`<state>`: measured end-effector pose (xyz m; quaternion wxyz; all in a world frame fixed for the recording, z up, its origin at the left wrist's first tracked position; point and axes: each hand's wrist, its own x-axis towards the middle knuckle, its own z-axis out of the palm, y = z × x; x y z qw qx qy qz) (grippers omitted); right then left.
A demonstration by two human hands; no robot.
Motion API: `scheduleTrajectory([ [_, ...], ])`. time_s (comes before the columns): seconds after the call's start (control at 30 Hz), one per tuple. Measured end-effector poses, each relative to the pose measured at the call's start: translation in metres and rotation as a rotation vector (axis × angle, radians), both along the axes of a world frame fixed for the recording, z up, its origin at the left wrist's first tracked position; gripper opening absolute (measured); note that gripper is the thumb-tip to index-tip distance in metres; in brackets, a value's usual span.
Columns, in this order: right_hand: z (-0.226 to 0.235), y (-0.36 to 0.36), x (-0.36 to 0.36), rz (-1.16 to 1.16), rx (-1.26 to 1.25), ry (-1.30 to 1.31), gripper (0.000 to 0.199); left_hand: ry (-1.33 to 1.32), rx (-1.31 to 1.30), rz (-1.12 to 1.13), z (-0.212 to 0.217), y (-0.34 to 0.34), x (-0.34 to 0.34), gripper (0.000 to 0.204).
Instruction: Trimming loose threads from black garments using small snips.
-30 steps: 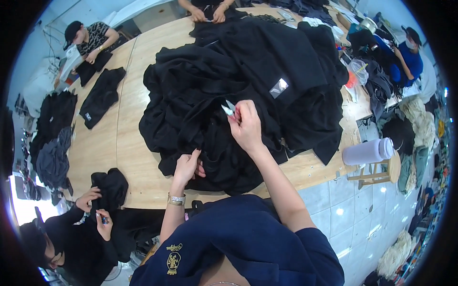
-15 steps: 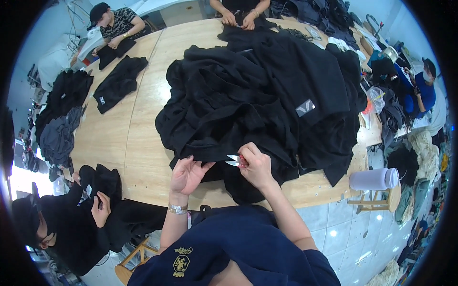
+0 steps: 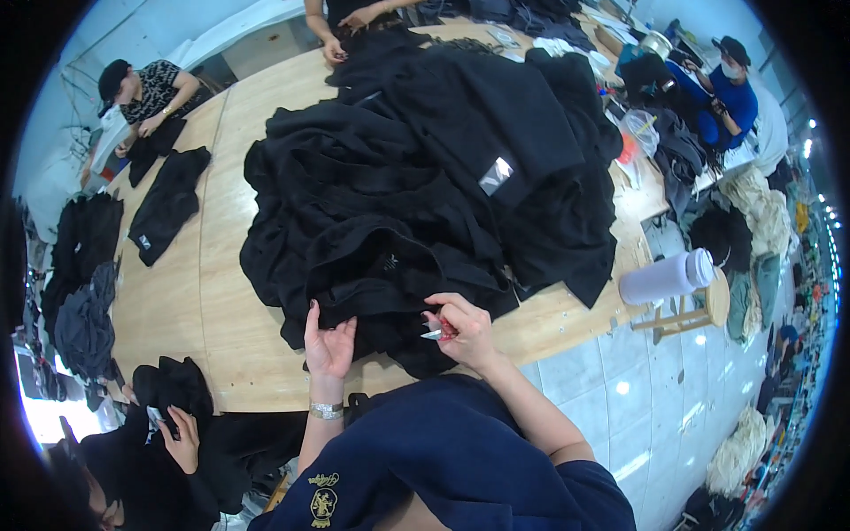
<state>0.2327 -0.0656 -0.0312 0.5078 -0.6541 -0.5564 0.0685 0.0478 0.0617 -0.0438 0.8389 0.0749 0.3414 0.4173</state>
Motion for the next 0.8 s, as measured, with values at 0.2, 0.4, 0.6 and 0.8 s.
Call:
scheduleTrajectory([
  [0.2, 0.013, -0.003, -0.003, -0.205, 0.006, 0.122, 0.028, 0.76, 0.531, 0.208, 0.003, -0.01, 0.01, 0.054],
  [0.4, 0.021, 0.025, 0.002, -0.306, -0.053, 0.197, 0.035, 0.749, 0.657, 0.429, 0.012, -0.03, 0.002, 0.028],
  [0.6, 0.007, 0.052, 0.022, -0.362, -0.128, 0.206, 0.024, -0.011, -0.124, -0.539, 0.031, -0.031, 0.018, 0.046],
  [0.8, 0.005, 0.048, 0.017, 0.078, 0.064, 1.125, 0.019, -0.037, -0.144, -0.389, 0.021, -0.019, 0.048, 0.037],
])
